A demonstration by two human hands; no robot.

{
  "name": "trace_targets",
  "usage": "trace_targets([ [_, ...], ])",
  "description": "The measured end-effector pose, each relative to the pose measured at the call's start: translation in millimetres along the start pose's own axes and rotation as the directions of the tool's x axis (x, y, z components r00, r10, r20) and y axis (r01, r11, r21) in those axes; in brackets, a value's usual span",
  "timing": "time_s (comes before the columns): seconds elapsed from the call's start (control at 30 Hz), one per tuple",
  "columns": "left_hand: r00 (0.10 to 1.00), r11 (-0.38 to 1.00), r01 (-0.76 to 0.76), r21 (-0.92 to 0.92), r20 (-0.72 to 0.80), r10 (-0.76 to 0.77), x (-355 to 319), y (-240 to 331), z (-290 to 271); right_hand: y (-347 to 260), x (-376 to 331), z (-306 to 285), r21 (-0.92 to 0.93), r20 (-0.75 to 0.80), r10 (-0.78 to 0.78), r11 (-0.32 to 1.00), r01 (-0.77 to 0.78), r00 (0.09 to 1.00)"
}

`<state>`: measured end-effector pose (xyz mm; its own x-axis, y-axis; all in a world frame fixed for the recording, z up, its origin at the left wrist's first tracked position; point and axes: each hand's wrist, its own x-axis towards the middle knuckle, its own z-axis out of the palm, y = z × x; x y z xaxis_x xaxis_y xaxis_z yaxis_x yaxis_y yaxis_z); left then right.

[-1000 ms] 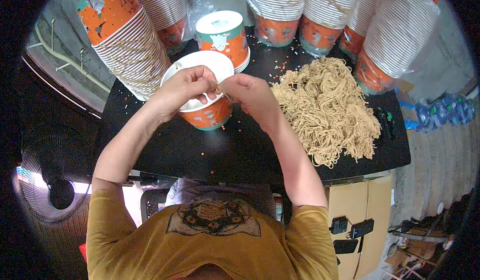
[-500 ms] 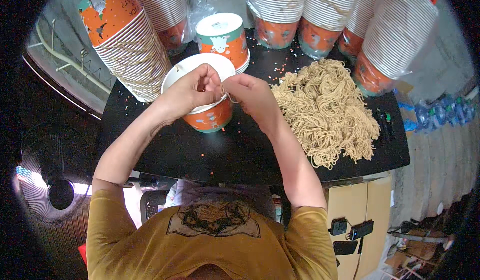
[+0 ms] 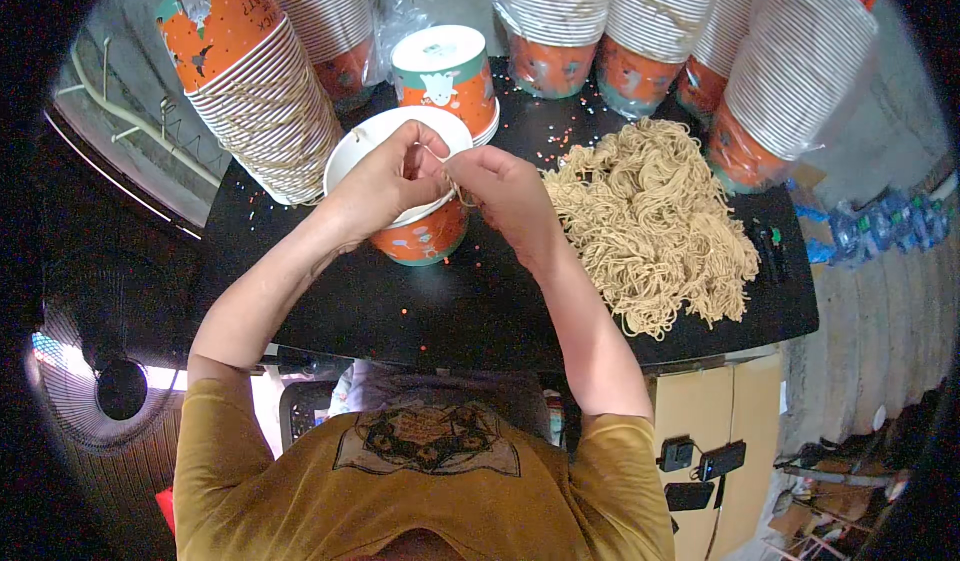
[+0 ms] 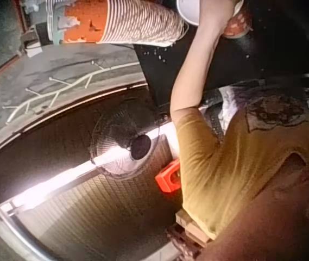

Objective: Attaching elastic rubber bands to decorated paper buckets.

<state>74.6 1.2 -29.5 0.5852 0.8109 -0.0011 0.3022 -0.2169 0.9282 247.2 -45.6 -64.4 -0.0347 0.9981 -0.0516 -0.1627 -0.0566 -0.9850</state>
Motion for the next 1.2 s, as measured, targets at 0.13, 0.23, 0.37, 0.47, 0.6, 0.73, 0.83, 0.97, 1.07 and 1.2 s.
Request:
trace_targets([
  [0.13,0.999,0.998,0.053,-0.04,-0.003,-0.053,-3.4,7.2,0.2,-1.4,-0.3,2.9,-0.032,0.022,-0.052,0.998,0.052,0.998],
  [0.23,0.999,0.999,0.044,-0.029,-0.004,-0.044,-2.8,6.8,-0.8,-2.1,-1.1,2.1,-0.075,0.051,-0.113,0.99,0.117,0.992],
  [0.37,0.999,0.997,0.038,-0.07,-0.003,-0.038,-2.0,3.0,-0.3,-4.1,-3.0,2.9,-0.088,0.065,-0.181,0.979,0.186,0.981],
  [0.47,0.999,0.995,0.045,-0.084,-0.006,-0.046,-1.8,1.7,-0.6,-3.8,-2.5,0.2,-0.087,0.074,-0.165,0.981,0.171,0.983],
  [0.6,0.999,0.996,0.043,-0.084,-0.006,-0.044,-1.9,1.7,-1.2,-6.4,-2.9,-6.5,-0.171,0.103,-0.111,0.977,0.128,0.988],
  [0.73,0.998,0.992,0.06,-0.111,0.023,-0.058,-2.9,3.5,-1.2,1.4,-0.6,-3.5,-0.162,0.095,-0.182,0.967,0.196,0.979],
  [0.83,0.997,0.99,0.068,-0.122,0.038,-0.064,-3.2,2.1,-1.3,3.1,1.3,-3.0,-0.153,0.079,-0.161,0.973,0.171,0.984],
  [0.97,0.989,0.988,0.143,-0.053,0.042,-0.141,-2.7,9.1,-3.5,4.5,1.9,-3.7,-0.144,0.068,-0.145,0.978,0.154,0.987],
  [1.07,0.977,0.978,0.208,-0.025,0.062,-0.206,1.0,7.1,-5.9,1.2,-0.1,-1.2,-0.157,0.057,-0.129,0.978,0.137,0.99],
  [1.2,0.956,0.963,0.266,-0.051,0.143,-0.257,8.9,1.1,-13.8,4.6,1.7,-2.1,-0.154,0.061,-0.152,0.975,0.159,0.987],
])
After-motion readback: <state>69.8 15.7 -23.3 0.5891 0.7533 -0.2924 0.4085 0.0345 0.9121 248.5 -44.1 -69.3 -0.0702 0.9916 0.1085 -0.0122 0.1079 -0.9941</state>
